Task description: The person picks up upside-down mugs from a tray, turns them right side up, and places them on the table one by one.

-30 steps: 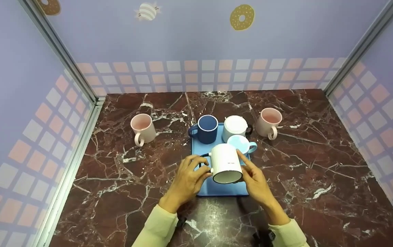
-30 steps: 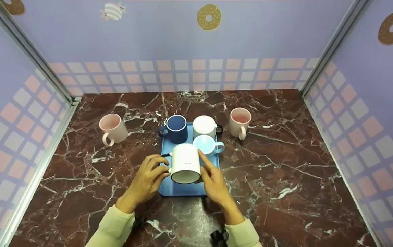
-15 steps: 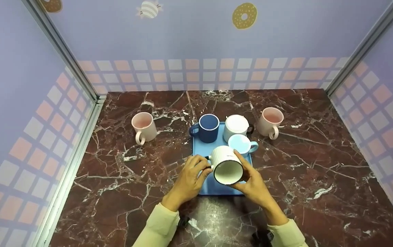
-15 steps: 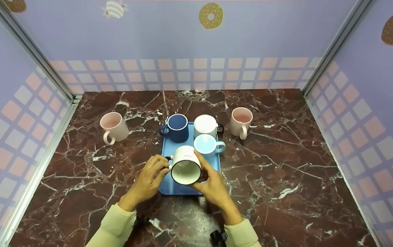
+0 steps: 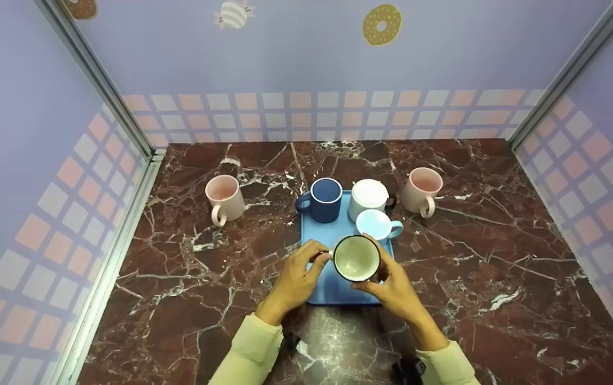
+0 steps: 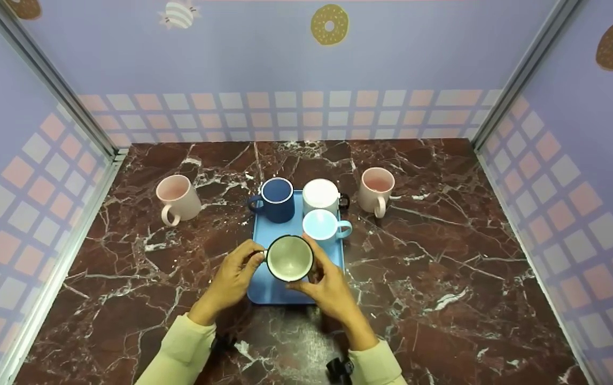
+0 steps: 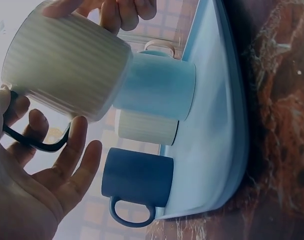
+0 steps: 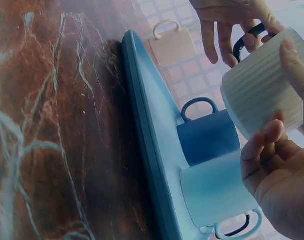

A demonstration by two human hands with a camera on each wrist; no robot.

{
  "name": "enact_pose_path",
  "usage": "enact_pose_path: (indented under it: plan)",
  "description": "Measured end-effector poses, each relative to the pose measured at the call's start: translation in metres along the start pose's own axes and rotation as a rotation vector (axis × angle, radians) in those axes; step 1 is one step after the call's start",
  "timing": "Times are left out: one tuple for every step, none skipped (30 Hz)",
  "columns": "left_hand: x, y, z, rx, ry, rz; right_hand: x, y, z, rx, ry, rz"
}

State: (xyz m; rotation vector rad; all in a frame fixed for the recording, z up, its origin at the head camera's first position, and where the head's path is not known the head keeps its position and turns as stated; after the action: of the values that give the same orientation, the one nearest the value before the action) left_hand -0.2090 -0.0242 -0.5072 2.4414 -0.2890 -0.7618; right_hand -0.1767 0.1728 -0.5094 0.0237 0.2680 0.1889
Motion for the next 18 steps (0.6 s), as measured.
enact_pose_path:
  plan:
    - [-0.0006,-0.0002,0.0004,0.013,0.008,0.003,0.0000,0.0000,-0.0003,-0.001,-0.002,-0.001]
    - [-0.0012,-0.0004,0.0008,0.027,0.017,0.008,0.0000,-0.0002,-0.0005,-0.006,-0.006,-0.003]
    - [-0.0016,-0.0007,0.0013,0.039,0.026,0.013,-0.0001,-0.0001,-0.0007,-0.006,-0.011,-0.009]
    - [-0.0020,-0.0011,0.0018,0.049,0.037,0.019,-0.0002,0.0000,-0.0009,-0.005,-0.018,-0.012]
    - [-0.0023,-0.0014,0.0022,0.059,0.049,0.025,-0.0003,-0.0002,-0.0010,-0.009,-0.025,-0.015]
    - [-0.0028,-0.0018,0.0029,0.066,0.063,0.031,-0.0004,-0.0004,-0.0012,-0.014,-0.031,-0.018]
    - [-0.0032,-0.0022,0.0034,0.068,0.077,0.037,-0.0005,-0.0006,-0.0014,-0.020,-0.035,-0.019]
    - [-0.0035,-0.0025,0.0038,0.069,0.091,0.044,-0.0008,-0.0010,-0.0015,-0.027,-0.037,-0.018]
    - [-0.0039,-0.0028,0.0043,0.072,0.108,0.050,-0.0011,-0.0014,-0.0016,-0.035,-0.037,-0.016]
    - [-0.0043,-0.0031,0.0048,0.077,0.126,0.057,-0.0013,-0.0019,-0.0016,-0.041,-0.037,-0.014]
    - [-0.0047,-0.0036,0.0054,0.089,0.143,0.065,-0.0016,-0.0022,-0.0016,-0.048,-0.035,-0.013]
    - [-0.0051,-0.0041,0.0058,0.101,0.159,0.074,-0.0018,-0.0025,-0.0015,-0.054,-0.034,-0.012]
    - [-0.0054,-0.0049,0.0067,0.113,0.178,0.082,-0.0020,-0.0025,-0.0015,-0.059,-0.036,-0.013]
    - [-0.0058,-0.0052,0.0070,0.128,0.194,0.091,-0.0021,-0.0024,-0.0018,-0.059,-0.039,-0.015]
    - [-0.0059,-0.0060,0.0078,0.148,0.211,0.099,-0.0020,-0.0022,-0.0018,-0.056,-0.041,-0.018]
    - [-0.0059,-0.0066,0.0082,0.165,0.223,0.107,-0.0020,-0.0020,-0.0021,-0.057,-0.048,-0.019]
    - [-0.0059,-0.0072,0.0087,0.176,0.235,0.114,-0.0019,-0.0019,-0.0025,-0.059,-0.054,-0.019]
    - [-0.0058,-0.0077,0.0093,0.186,0.243,0.120,-0.0018,-0.0018,-0.0028,-0.062,-0.059,-0.018]
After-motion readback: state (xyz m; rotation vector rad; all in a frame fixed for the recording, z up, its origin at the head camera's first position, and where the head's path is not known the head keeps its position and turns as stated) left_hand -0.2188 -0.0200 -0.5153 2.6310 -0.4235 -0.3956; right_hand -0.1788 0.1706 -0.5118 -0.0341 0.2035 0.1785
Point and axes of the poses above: each hand's wrist, its own x-axis away from the middle knuckle, its own y-axis out of the back of the hand, z = x × y, the point moved 5 cm from there along -x, towards the middle knuckle, and after that the axes turned 9 degrees about -x, right-handed, at the moved point
